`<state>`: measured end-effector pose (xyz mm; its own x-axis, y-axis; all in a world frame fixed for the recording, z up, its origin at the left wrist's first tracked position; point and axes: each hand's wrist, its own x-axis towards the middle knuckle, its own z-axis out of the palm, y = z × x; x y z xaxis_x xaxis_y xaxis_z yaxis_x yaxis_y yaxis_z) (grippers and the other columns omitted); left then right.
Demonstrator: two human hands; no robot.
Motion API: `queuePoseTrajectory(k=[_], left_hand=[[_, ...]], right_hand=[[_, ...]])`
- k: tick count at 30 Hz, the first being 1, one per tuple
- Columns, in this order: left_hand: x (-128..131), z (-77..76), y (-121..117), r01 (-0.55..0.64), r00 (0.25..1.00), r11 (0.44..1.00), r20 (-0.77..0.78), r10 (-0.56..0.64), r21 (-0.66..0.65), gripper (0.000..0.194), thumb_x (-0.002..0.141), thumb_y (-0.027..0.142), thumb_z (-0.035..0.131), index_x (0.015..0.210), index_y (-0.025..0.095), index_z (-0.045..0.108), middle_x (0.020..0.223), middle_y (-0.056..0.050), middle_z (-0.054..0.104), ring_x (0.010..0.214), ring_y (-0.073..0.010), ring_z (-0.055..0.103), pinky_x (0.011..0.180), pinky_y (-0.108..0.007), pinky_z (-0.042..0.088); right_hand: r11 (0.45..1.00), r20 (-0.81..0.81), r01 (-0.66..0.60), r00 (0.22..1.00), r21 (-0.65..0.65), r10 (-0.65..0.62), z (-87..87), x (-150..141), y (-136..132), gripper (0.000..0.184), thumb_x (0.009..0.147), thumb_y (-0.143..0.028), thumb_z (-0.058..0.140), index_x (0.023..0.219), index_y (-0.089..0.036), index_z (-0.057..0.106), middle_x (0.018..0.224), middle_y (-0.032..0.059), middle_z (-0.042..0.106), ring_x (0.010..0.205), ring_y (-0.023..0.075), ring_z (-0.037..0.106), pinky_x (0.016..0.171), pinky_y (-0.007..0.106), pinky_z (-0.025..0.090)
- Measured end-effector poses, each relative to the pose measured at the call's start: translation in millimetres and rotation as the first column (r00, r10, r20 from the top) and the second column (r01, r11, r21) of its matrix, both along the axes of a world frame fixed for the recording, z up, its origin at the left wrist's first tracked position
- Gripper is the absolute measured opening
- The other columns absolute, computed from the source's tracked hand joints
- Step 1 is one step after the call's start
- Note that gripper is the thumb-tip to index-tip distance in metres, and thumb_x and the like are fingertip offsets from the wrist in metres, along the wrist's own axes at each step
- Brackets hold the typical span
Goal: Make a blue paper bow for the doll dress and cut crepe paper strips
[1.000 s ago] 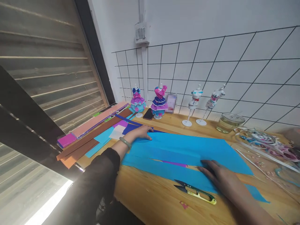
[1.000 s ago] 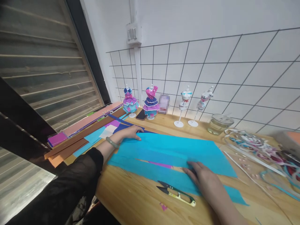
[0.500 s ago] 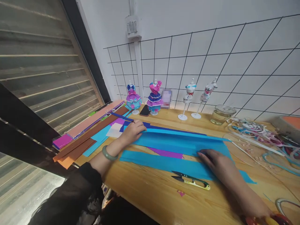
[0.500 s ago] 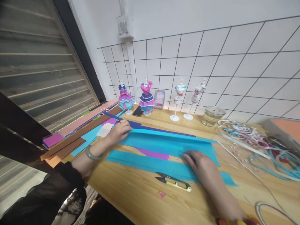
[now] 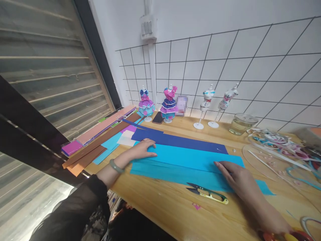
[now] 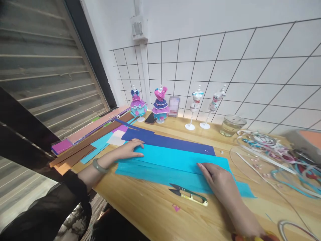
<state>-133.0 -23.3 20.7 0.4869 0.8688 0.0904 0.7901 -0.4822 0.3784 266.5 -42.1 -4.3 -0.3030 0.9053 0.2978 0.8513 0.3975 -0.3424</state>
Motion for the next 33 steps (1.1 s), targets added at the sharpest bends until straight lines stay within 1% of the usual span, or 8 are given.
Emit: queuePoseTrajectory(k=[5,10,14,17,21,26,29,33], left_hand=[[20.9,-4.5,24.0,-0.023,0.998,1.0,-0.063,0.023,0.002,0.052,0.066,0.046,0.068,0.11,0.022,0.054,0.101,-0.005,0.057,0.097,-0.0212,0.049,0.086,-0.031,0.036],[26.7,-0.1,39.6,-0.03,0.986,0.988,-0.167,0.005,-0.149,0.045,0.06,0.048,0.07,0.091,0.017,0.061,0.087,-0.004,0.059,0.085,-0.0203,0.051,0.071,-0.026,0.036],[29.9,5.5,43.9,0.026,0.983,0.985,-0.177,-0.056,-0.171,0.032,0.061,0.043,0.07,0.073,0.016,0.058,0.071,-0.001,0.056,0.071,-0.0156,0.049,0.061,-0.023,0.032],[30.2,17.6,42.4,0.067,0.983,0.983,-0.158,-0.094,-0.172,0.026,0.068,0.041,0.064,0.07,0.017,0.053,0.066,0.002,0.052,0.061,-0.0118,0.044,0.053,-0.023,0.029],[22.7,45.2,36.8,0.065,0.991,0.992,-0.112,-0.077,-0.107,0.018,0.079,0.036,0.051,0.078,0.018,0.049,0.074,0.002,0.051,0.063,-0.011,0.043,0.054,-0.022,0.03],[-0.5,76.1,28.6,-0.039,0.997,0.995,-0.062,0.045,0.088,0.013,0.082,0.028,0.045,0.085,0.017,0.049,0.08,-0.001,0.054,0.071,-0.0133,0.049,0.062,-0.023,0.036],[-15.6,84.8,19.4,-0.07,0.995,0.988,-0.059,0.079,0.137,0.021,0.084,0.023,0.042,0.103,0.019,0.05,0.098,-0.004,0.058,0.085,-0.0161,0.054,0.073,-0.026,0.04],[-21.9,83.5,-7.4,0.002,0.993,0.981,-0.114,0.021,0.193,0.034,0.086,0.014,0.035,0.115,0.022,0.049,0.113,-0.004,0.056,0.103,-0.0168,0.052,0.086,-0.028,0.039]], right_hand=[[0.995,0.004,-0.071,0.997,-0.068,0.072,1.1,-3.2,-2.7,0.04,0.086,-0.052,0.036,0.091,-0.026,0.066,0.093,0.0022,0.071,0.083,0.0205,0.065,0.072,0.031,0.049],[0.984,0.035,-0.161,0.986,-0.079,0.164,7.1,-8.6,-7.4,0.038,0.086,-0.052,0.038,0.09,-0.026,0.066,0.092,0.0015,0.07,0.082,0.0191,0.065,0.073,0.03,0.05],[0.972,0.04,-0.228,0.972,-0.063,0.23,6.2,-10.1,-7.1,0.038,0.084,-0.053,0.042,0.088,-0.024,0.066,0.089,0.0036,0.068,0.079,0.0185,0.064,0.068,0.029,0.051],[0.968,0.038,-0.246,0.968,-0.051,0.248,1.1,-8.9,-5.6,0.039,0.081,-0.055,0.045,0.092,-0.024,0.067,0.091,0.0052,0.068,0.079,0.0193,0.064,0.068,0.029,0.052],[0.96,0.033,-0.273,0.961,-0.056,0.275,-7.0,-5.9,-1.9,0.036,0.082,-0.052,0.046,0.094,-0.025,0.067,0.094,0.0053,0.068,0.084,0.0201,0.064,0.072,0.031,0.052],[0.953,0.017,-0.289,0.956,-0.086,0.291,-12.2,-3.4,1.7,0.034,0.083,-0.05,0.045,0.092,-0.025,0.066,0.095,0.0055,0.068,0.087,0.0202,0.063,0.077,0.032,0.051],[0.951,0.008,-0.291,0.956,-0.106,0.293,-11.5,-3.7,0.8,0.034,0.085,-0.048,0.043,0.092,-0.024,0.065,0.097,0.006,0.067,0.087,0.0207,0.063,0.079,0.033,0.051],[0.968,-0.023,-0.239,0.971,-0.071,0.238,-13.8,-1.4,0.6,0.032,0.084,-0.048,0.042,0.097,-0.027,0.062,0.104,0.0062,0.064,0.097,0.0241,0.06,0.085,0.039,0.048]])
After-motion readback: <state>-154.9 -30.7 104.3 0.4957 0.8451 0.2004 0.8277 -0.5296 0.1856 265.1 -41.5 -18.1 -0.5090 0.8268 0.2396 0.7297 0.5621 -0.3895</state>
